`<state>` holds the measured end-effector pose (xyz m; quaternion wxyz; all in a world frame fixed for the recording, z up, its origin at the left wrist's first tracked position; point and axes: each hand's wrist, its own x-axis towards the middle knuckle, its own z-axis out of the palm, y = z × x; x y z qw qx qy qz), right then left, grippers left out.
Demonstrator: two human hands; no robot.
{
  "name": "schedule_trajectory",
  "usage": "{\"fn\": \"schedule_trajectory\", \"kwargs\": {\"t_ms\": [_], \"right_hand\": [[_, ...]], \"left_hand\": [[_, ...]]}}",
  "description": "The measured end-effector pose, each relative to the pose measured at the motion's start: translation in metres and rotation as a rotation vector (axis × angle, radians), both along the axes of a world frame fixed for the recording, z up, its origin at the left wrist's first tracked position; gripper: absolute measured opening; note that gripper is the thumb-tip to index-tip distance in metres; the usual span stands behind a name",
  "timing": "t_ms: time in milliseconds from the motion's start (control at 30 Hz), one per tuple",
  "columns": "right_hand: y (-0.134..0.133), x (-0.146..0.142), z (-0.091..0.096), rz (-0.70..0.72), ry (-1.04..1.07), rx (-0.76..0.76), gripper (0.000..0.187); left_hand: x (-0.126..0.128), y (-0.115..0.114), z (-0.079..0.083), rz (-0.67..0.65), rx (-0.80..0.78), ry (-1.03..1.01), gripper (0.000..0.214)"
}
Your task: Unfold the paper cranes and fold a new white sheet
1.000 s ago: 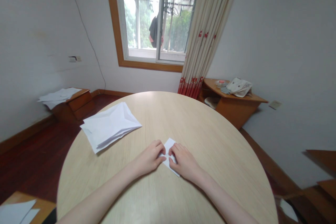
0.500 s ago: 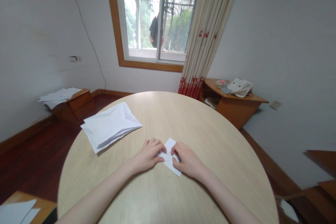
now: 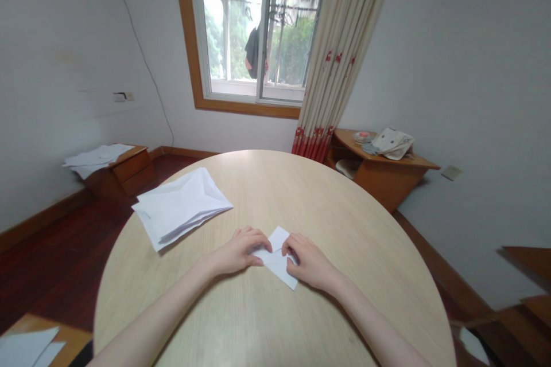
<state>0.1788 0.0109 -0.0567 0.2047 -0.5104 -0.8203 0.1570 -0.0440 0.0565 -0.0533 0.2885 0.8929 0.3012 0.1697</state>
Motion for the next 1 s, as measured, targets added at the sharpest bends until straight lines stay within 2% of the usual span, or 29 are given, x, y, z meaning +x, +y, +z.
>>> {"fn": "schedule_trajectory", "kwargs": {"t_ms": [400,667,833,933,1000], "right_hand": [[0.003,0.009,0.000,0.060,0.129,-0.059,0.028],[0.002,0.010,-0.001,0.085,0.126,-0.029,0.029],[-0.002,0.005,-0.001,0.143,0.129,0.083,0.041],[-0.005,0.002,-0.002,0.211,0.149,0.086,0.053],[-0.006,0.002,-0.004,0.234,0.139,0.083,0.053]], "left_hand": [[-0.004,0.003,0.005,-0.036,-0.032,-0.024,0.017],[-0.003,-0.002,0.007,-0.033,0.044,0.015,0.021],[-0.001,-0.008,0.005,-0.033,0.117,-0.009,0.022],[0.000,-0.012,0.006,-0.017,0.147,0.010,0.022],[0.000,-0.014,0.009,-0.023,0.194,0.058,0.022]]}}
